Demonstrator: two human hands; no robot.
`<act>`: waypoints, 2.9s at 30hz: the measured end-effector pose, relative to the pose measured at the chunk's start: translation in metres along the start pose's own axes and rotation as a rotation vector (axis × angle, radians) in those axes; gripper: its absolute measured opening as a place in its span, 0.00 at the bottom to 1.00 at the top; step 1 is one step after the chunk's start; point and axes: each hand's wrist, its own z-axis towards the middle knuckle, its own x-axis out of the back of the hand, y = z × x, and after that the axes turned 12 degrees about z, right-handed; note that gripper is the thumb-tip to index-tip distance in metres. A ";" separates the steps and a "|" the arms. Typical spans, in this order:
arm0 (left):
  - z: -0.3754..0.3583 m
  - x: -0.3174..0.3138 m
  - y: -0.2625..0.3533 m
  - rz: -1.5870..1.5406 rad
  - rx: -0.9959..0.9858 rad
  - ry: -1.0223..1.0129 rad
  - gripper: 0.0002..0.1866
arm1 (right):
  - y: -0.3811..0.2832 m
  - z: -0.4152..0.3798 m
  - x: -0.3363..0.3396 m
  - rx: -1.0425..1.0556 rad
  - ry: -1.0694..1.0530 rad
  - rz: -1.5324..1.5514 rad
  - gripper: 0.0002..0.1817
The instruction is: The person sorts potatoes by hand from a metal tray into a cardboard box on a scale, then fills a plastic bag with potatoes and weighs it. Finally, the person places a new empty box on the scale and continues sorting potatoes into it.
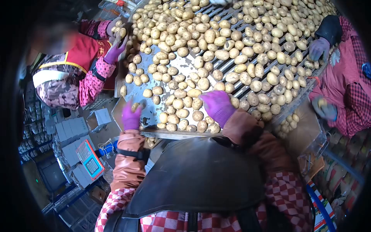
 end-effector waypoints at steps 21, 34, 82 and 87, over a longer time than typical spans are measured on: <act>0.016 -0.055 0.199 0.291 -0.323 -0.480 0.23 | 0.005 -0.010 0.018 -0.425 -0.011 0.881 0.20; 0.053 -0.093 0.170 0.338 -0.373 -0.047 0.21 | 0.010 -0.025 0.014 -0.751 -0.092 2.223 0.29; 0.136 -0.096 0.166 0.416 -0.488 -0.154 0.17 | 0.023 0.006 0.032 -0.181 0.062 0.349 0.39; 0.109 -0.061 0.172 -0.538 -0.148 -0.580 0.23 | 0.015 -0.003 0.050 -0.148 0.076 -0.120 0.38</act>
